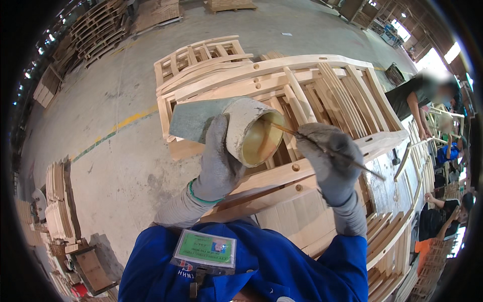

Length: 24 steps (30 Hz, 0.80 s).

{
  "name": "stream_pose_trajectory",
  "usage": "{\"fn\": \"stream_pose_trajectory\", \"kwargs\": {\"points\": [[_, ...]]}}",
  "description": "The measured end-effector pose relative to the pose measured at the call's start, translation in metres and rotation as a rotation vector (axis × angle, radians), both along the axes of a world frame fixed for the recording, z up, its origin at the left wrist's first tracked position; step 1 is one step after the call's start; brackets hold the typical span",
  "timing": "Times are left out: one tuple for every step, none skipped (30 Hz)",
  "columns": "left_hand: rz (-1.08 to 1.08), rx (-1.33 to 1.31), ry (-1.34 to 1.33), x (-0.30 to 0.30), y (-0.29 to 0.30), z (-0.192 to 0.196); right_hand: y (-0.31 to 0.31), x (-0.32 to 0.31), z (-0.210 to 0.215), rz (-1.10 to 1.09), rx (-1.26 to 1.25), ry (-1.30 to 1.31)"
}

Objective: The person applies glue to the joints of wooden chair frames using a brush and a small container. They repeatedly dip the brush into the container and spread glue along the frame edges and joints while other workers assemble nearby.

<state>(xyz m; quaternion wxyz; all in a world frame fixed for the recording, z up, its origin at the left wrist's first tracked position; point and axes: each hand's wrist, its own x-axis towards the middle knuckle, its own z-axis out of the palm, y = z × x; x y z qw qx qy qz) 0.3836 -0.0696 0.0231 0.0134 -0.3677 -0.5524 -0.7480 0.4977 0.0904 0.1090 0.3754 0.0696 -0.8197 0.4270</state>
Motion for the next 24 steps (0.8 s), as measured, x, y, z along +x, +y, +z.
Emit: {"fn": "stream_pose_trajectory", "kwargs": {"points": [[0.033, -0.025, 0.062, 0.003, 0.0, -0.002, -0.005, 0.002, -0.01, -0.08, 0.115, 0.053], [0.087, -0.051, 0.13, 0.004, -0.001, -0.005, -0.015, 0.005, -0.017, -0.111, -0.002, 0.005], [0.14, -0.075, 0.197, 0.005, -0.003, -0.009, -0.028, 0.012, -0.024, -0.141, -0.118, -0.043], [0.217, -0.099, 0.28, 0.006, -0.005, -0.014, -0.039, 0.019, -0.028, -0.162, -0.235, -0.092], [0.3, -0.121, 0.369, 0.006, -0.009, -0.022, -0.046, 0.027, -0.031, -0.143, -0.141, -0.063], [0.382, -0.136, 0.442, 0.006, -0.01, -0.027, -0.053, 0.036, -0.033, -0.122, -0.046, -0.035], [0.444, -0.144, 0.474, 0.004, -0.009, -0.028, -0.058, 0.043, -0.035, -0.102, 0.047, -0.004], [0.48, -0.14, 0.469, 0.004, -0.008, -0.027, -0.063, 0.049, -0.038, -0.034, -0.009, 0.036], [0.456, -0.129, 0.411, 0.003, -0.009, -0.025, -0.066, 0.055, -0.042, 0.036, -0.064, 0.076], [0.428, -0.117, 0.351, 0.004, -0.007, -0.02, -0.068, 0.062, -0.046, 0.097, -0.118, 0.112], [0.404, -0.118, 0.328, 0.005, -0.008, -0.016, -0.071, 0.068, -0.049, 0.16, -0.171, 0.148], [0.387, -0.12, 0.307, 0.006, -0.01, -0.011, -0.079, 0.071, -0.05, 0.143, -0.41, 0.2], [0.354, -0.135, 0.322, 0.01, -0.01, -0.007, -0.081, 0.069, -0.05, 0.103, -0.448, 0.222], [0.32, -0.15, 0.337, 0.014, -0.01, -0.004, -0.08, 0.064, -0.05, 0.063, -0.486, 0.245], [0.286, -0.164, 0.352, 0.018, -0.01, -0.002, -0.079, 0.061, -0.051, 0.021, -0.523, 0.27], [0.269, -0.174, 0.37, 0.02, -0.011, 0.001, -0.079, 0.058, -0.054, -0.005, -0.539, 0.257], [0.217, -0.125, 0.336, 0.021, -0.008, 0.001, -0.078, 0.06, -0.054, -0.034, -0.452, 0.224], [0.161, -0.075, 0.304, 0.022, -0.005, 0.002, -0.077, 0.065, -0.055, -0.064, -0.365, 0.191], [0.074, 0.03, 0.212, 0.023, 0.002, -0.002, -0.077, 0.067, -0.055, -0.09, -0.28, 0.149], [0.071, 0.04, 0.197, 0.022, 0.005, -0.007, -0.08, 0.067, -0.054, -0.116, -0.289, 0.151], [0.069, 0.05, 0.18, 0.021, 0.007, -0.012, -0.079, 0.066, -0.057, -0.067, -0.337, 0.188], [0.132, -0.031, 0.248, 0.019, 0.009, -0.018, -0.076, 0.067, -0.061, -0.034, -0.38, 0.235], [0.211, -0.108, 0.32, 0.018, 0.011, -0.024, -0.072, 0.068, -0.064, 0.0, -0.423, 0.281], [0.297, -0.186, 0.391, 0.016, 0.012, -0.03, -0.073, 0.073, -0.058, -0.132, -0.506, 0.104]]}}
